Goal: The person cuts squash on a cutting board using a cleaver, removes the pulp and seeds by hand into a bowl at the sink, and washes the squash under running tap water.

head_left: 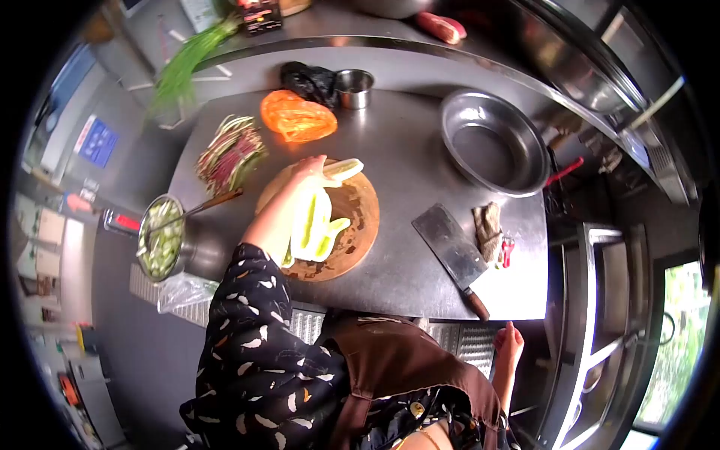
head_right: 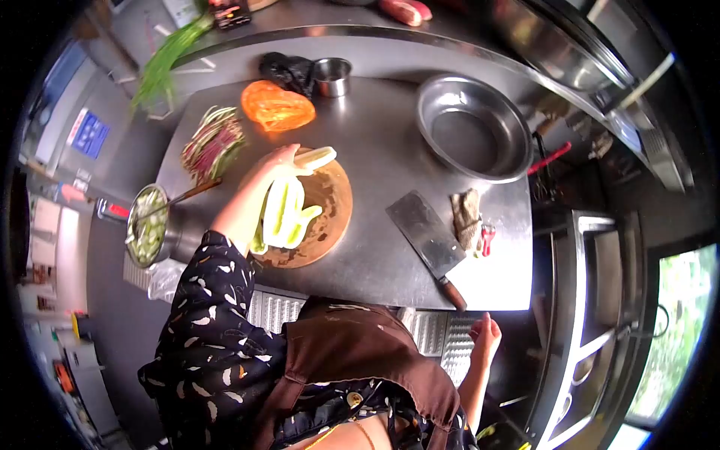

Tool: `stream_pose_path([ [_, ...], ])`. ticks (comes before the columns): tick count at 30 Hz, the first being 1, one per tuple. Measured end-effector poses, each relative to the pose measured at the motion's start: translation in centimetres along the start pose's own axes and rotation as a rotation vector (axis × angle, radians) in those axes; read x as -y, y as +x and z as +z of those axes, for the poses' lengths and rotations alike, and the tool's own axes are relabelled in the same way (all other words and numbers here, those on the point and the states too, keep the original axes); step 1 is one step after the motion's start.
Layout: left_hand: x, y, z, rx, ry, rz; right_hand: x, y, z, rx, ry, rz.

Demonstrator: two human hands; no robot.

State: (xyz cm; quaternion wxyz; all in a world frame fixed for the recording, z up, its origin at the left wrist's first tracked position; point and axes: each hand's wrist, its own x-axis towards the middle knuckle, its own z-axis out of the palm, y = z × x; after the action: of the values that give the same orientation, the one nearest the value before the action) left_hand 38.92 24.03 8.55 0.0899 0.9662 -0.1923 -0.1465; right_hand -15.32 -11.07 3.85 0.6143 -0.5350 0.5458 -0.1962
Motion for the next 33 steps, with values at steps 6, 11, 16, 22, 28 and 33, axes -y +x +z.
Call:
stream_pose_path([
  [6, -0.7, 3.2, 0.9, 0.199, 0.169, 0.017, -1.0, -3.9, -3.9, -0.168, 0.06, -0.017],
  [11, -6.8, 0.2, -0.9, -0.137, 0.374, 0.274, -4.9, -6.3, -9.0, -0.335, 0.16, 0.024],
  [16, -24.4, -8.2, 0.5, -0.297, -0.195, 0.817, -4.7, -8.4, -13.2, -0.372, 0.156, 0.004],
  [22, -46.3, -29.7, 15.3, 0.531, -0.538, 1.123, -7.3, -11.8, -22.3, -0.251, 0.369, -0.037],
  [28, -57.6, -45.6, 23.0, 0.724, 0.001, 1.631, -8.1, -16.1, -28.0, -0.256, 0.498, -0.027],
  [33, -63.3, -49.8, 25.8, 1.134, 0.092, 1.563, -12.2, -16.0, -33.2, -0.387, 0.55, 0.042],
])
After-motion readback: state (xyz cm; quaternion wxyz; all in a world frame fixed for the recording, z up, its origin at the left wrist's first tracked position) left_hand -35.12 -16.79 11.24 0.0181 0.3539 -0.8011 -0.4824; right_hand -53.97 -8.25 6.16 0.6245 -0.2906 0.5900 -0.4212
